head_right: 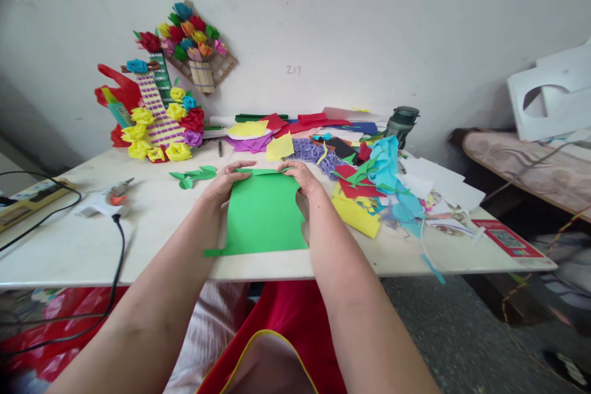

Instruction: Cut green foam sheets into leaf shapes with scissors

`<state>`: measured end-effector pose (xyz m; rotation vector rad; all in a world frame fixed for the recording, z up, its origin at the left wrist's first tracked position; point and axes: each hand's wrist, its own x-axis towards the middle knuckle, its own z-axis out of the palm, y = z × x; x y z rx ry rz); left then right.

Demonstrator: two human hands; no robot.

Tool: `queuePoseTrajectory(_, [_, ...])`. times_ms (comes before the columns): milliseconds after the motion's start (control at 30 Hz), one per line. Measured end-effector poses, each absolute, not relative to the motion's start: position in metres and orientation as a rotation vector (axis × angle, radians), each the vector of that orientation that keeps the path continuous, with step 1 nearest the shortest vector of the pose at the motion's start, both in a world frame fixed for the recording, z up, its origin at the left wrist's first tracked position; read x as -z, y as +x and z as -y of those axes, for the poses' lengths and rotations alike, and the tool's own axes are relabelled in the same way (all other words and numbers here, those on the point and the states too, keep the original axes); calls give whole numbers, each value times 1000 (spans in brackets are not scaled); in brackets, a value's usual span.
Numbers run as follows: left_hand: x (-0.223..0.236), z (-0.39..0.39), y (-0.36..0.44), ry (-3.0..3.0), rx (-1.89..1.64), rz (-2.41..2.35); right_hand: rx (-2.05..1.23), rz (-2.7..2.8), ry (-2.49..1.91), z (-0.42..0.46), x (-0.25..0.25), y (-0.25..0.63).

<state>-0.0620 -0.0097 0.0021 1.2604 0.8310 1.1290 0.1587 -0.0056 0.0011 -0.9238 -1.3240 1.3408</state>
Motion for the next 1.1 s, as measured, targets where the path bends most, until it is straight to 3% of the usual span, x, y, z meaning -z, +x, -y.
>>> queuePoseTrajectory(167, [-1,9,-61,1285,-1136,-820,-1365,1328,-929,7,-1,158])
queuePoseTrajectory(400, [0,9,-58,1296,-1153,-790,-1113,1381,-1016,2,0,155])
queuePoseTrajectory(733, [3,7,-58,1252,-1150,-782,-1329,1175,-1071,2,1,152])
queuePoseTrajectory(1100, [8,0,-60,1174,-1174,-844,-1317,1114,-971,2,4,148])
